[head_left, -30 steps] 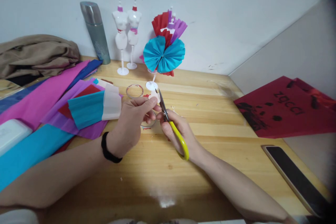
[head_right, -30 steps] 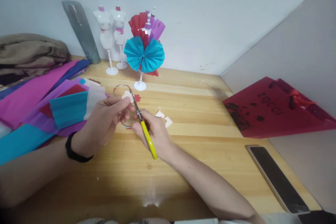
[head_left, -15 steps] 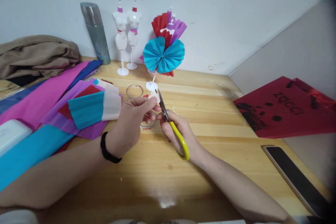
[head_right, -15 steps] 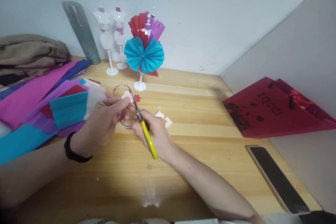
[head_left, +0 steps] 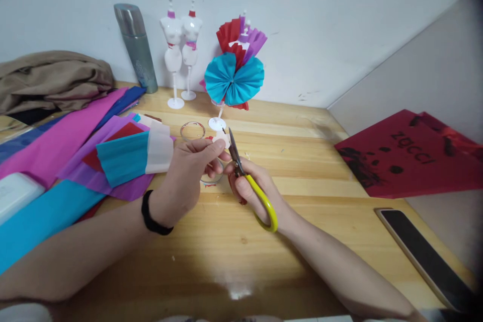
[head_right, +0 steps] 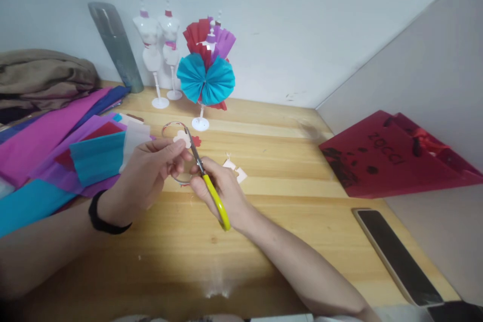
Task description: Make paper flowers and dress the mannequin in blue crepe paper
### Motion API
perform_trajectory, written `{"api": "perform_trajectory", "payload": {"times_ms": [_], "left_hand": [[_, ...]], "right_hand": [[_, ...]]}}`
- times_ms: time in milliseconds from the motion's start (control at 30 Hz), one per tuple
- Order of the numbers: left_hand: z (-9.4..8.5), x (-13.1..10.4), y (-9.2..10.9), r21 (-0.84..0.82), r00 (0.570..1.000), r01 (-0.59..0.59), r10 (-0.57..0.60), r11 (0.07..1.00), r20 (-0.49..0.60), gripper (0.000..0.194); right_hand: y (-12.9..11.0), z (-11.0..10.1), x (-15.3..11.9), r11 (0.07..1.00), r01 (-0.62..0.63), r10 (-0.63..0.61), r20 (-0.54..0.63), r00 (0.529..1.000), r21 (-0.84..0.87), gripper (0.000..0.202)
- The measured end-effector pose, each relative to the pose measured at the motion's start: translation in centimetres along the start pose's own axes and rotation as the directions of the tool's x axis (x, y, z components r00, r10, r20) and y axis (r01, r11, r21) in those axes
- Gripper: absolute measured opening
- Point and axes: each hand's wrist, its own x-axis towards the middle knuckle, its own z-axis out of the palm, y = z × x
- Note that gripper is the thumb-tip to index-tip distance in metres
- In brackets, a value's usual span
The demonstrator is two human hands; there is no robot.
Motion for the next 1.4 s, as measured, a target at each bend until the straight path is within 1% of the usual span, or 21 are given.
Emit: {"api": "perform_trajectory", "payload": {"times_ms": [133,233,400,600,800,1033,1133,1267,1400], "left_hand": [[0.0,0.0,-0.1,0.014,1.000,-0.008,0.008,1.000,0.003,0.027],[0.0,0.0,-0.2,0.018,1.000,-0.012,0.012,1.000,0.007,0.027],[0.0,0.0,-0.2,0.027,1.000,-0.010,0.010,1.000,-0.008,0.026],[0.1,-0.1,-0.3,0.024,1.000,-0.020,0.020,1.000,-0.002,0.026],[0.3,0.0,-0.8,-0.011,0.998,-0.019,0.019,1.000,-0.052,0.027],[0.2,0.1,-0.8,-0.001,0.999,-0.013,0.013,1.000,-0.051,0.026],[0.2,0.1,-0.8,0.002,0.999,-0.012,0.012,1.000,-0.049,0.027],[0.2,0.1,-0.7,-0.004,0.999,-0.014,0.014,1.000,-0.048,0.026],[0.2,0.1,-0.7,0.003,0.999,-0.014,0.014,1.000,-0.038,0.026]], "right_hand": [[-0.1,-0.1,0.0,1.000,-0.010,0.010,0.015,1.000,0.018,0.052],[0.1,-0.1,0.1,1.000,-0.002,0.003,0.012,1.000,-0.025,0.051],[0.6,-0.2,0.3,0.993,0.055,-0.055,-0.001,0.998,-0.108,0.048],[1.0,0.1,0.2,0.988,0.040,-0.043,-0.020,0.999,-0.149,0.046],[1.3,0.3,0.4,0.978,0.081,-0.092,-0.045,0.995,-0.190,0.043],[0.5,0.2,0.4,0.977,0.043,-0.052,-0.037,0.998,-0.210,0.045],[0.6,0.3,0.4,0.975,0.030,-0.040,-0.041,0.998,-0.220,0.044],[1.2,0.3,0.3,0.976,0.048,-0.060,-0.048,0.997,-0.214,0.041],[1.2,0.2,0.3,0.980,0.031,-0.039,-0.036,0.999,-0.196,0.042]]}}
